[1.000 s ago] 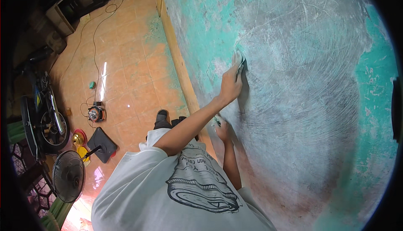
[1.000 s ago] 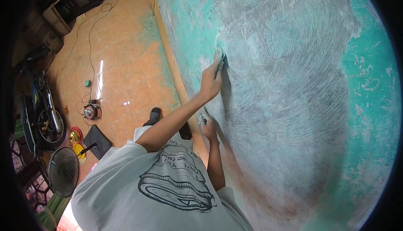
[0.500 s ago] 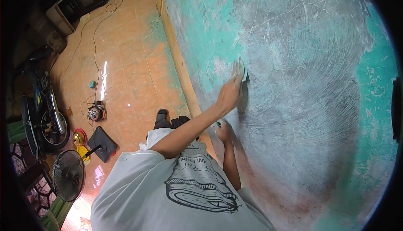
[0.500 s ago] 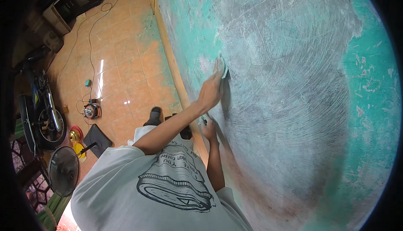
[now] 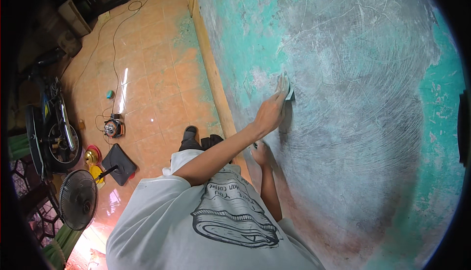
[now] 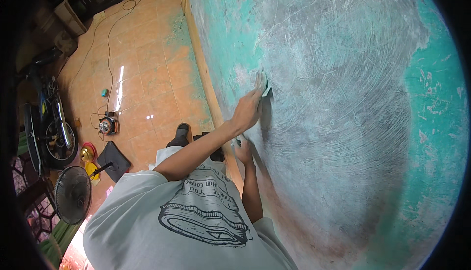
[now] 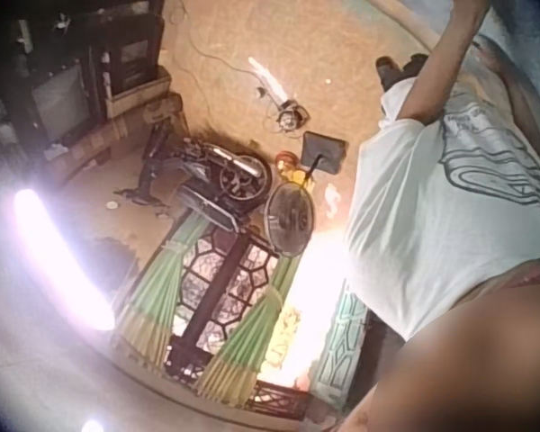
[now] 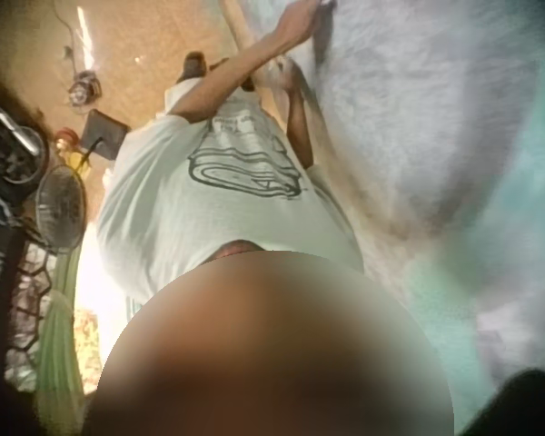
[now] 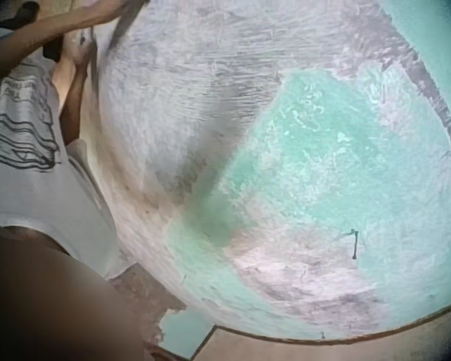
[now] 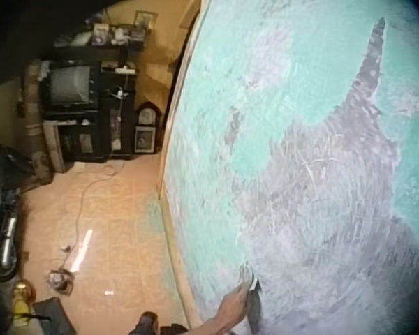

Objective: Sanding and applying putty or plaster to a wall to repair surfaces.

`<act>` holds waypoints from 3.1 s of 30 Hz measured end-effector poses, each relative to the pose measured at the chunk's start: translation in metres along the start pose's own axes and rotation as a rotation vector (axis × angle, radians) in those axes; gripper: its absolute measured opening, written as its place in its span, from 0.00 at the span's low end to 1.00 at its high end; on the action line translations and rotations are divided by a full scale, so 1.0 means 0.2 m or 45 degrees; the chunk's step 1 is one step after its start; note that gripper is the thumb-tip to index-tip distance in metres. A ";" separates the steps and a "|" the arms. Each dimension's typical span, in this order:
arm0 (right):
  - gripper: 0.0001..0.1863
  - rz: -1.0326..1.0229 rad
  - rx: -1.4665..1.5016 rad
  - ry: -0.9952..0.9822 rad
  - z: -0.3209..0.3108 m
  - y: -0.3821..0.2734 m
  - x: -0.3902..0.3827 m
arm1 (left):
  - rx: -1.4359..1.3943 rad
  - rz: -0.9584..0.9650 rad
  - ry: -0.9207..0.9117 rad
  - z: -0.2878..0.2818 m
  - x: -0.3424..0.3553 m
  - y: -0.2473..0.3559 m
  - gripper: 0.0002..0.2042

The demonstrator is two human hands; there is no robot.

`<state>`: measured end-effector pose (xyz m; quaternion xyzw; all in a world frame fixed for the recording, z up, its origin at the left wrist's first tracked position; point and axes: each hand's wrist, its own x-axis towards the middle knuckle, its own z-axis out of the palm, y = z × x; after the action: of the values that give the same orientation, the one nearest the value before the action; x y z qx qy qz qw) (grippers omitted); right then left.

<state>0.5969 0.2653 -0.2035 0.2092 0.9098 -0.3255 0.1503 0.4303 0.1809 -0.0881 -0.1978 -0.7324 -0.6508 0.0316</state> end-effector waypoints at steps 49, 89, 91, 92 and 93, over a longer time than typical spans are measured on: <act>0.12 0.275 1.163 0.091 -0.12 -0.64 -0.09 | 0.258 -0.138 -0.470 -0.62 -0.34 -0.48 0.19; 0.27 0.079 0.484 -0.184 0.04 -0.08 -0.14 | -0.319 -0.014 0.392 0.05 0.11 -0.02 0.19; 0.21 -0.109 0.388 0.066 0.20 0.29 -0.14 | -0.390 0.047 0.337 0.15 0.00 0.07 0.21; 0.18 -0.302 0.291 0.276 0.25 0.39 -0.14 | -0.456 0.037 0.327 0.18 -0.01 0.09 0.20; 0.18 -0.316 0.304 0.243 0.22 0.27 -0.12 | -0.479 0.004 0.348 0.16 -0.02 0.05 0.18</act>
<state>0.6496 0.2674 -0.2552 0.1417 0.8936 -0.4258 -0.0037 0.4437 0.2112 -0.0851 -0.1112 -0.5868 -0.7966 0.0941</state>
